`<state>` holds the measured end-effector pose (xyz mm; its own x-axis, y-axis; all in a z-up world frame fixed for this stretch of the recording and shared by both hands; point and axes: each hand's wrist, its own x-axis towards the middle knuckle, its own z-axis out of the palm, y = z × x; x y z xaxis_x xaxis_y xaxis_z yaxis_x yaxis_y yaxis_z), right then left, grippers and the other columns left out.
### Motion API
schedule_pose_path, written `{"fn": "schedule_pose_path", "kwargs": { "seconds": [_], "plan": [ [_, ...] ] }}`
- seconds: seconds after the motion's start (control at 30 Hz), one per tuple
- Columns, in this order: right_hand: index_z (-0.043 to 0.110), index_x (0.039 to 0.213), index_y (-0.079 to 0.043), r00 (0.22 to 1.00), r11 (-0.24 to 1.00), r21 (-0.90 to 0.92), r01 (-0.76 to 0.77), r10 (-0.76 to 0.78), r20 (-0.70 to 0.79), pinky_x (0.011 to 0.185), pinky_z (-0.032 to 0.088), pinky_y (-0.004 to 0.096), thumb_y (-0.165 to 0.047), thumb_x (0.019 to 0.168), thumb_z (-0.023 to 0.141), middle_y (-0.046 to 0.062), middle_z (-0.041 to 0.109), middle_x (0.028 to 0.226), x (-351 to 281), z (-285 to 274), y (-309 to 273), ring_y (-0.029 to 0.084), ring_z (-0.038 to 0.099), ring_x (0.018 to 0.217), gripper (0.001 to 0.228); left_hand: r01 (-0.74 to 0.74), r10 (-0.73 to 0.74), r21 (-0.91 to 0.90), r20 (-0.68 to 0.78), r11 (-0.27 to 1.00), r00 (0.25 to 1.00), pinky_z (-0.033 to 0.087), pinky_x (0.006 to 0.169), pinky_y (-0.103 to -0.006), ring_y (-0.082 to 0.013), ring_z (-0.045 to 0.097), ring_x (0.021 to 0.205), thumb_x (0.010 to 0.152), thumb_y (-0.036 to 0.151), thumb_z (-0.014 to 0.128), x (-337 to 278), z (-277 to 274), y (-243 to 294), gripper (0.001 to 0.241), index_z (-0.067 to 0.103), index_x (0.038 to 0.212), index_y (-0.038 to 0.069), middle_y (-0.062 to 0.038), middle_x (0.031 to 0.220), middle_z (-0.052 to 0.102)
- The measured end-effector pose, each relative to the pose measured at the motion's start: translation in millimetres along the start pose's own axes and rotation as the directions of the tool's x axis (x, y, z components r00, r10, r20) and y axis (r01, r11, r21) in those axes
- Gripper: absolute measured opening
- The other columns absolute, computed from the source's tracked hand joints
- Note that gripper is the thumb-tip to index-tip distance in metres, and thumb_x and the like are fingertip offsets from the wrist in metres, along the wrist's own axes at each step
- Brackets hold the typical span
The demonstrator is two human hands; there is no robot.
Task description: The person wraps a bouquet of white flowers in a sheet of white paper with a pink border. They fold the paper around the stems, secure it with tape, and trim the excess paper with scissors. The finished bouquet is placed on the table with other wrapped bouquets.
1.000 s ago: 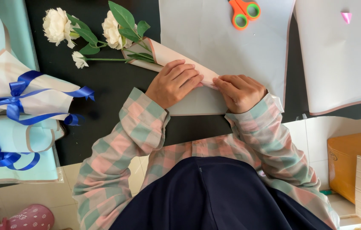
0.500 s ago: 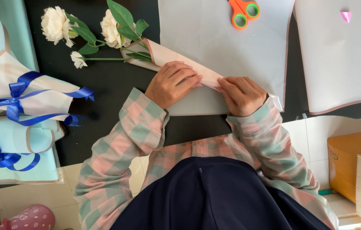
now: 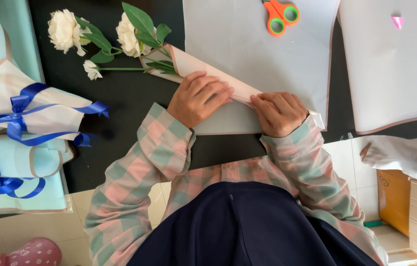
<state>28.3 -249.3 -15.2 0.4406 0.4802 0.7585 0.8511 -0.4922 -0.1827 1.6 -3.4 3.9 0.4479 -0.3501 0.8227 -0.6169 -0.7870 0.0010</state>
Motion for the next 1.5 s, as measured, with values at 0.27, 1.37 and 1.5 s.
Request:
{"fn": "schedule_pose_path", "kwargs": {
  "seconds": [0.27,1.37,1.5],
  "plan": [
    [0.081,0.091,-0.006,1.0,1.0,0.003,0.023,-0.023,-0.02,0.065,0.055,0.033,-0.013,0.101,0.073,0.008,0.072,0.085,2,2,0,0.024,0.066,0.07,0.015,-0.076,0.075,0.025,0.036,0.997,0.997,0.059,0.091,-0.036,-0.0195,0.069,0.097,0.102,0.018,0.07,2,2,9,0.012,0.079,0.101,0.01,-0.004,0.103,0.074],
    [0.083,0.093,-0.009,0.983,0.983,-0.024,-0.184,0.184,-0.02,0.07,0.055,0.033,-0.017,0.097,0.082,0.003,0.076,0.086,-49,-22,28,0.023,0.067,0.072,0.009,0.042,-0.03,-0.086,0.13,0.995,0.991,0.057,0.087,-0.037,-0.0181,0.063,0.089,0.102,0.019,0.067,6,18,8,0.009,0.073,0.099,0.013,-0.003,0.093,0.063],
    [0.083,0.092,-0.011,0.985,0.983,-0.066,-0.171,0.169,-0.033,0.07,0.055,0.032,-0.019,0.097,0.081,0.001,0.076,0.085,-50,-21,27,0.021,0.067,0.072,0.009,0.007,-0.002,-0.043,0.118,0.999,0.993,0.056,0.089,-0.0362,-0.0184,0.063,0.092,0.101,0.016,0.071,14,11,6,0.008,0.076,0.095,0.013,-0.003,0.096,0.065]
  ]
}}
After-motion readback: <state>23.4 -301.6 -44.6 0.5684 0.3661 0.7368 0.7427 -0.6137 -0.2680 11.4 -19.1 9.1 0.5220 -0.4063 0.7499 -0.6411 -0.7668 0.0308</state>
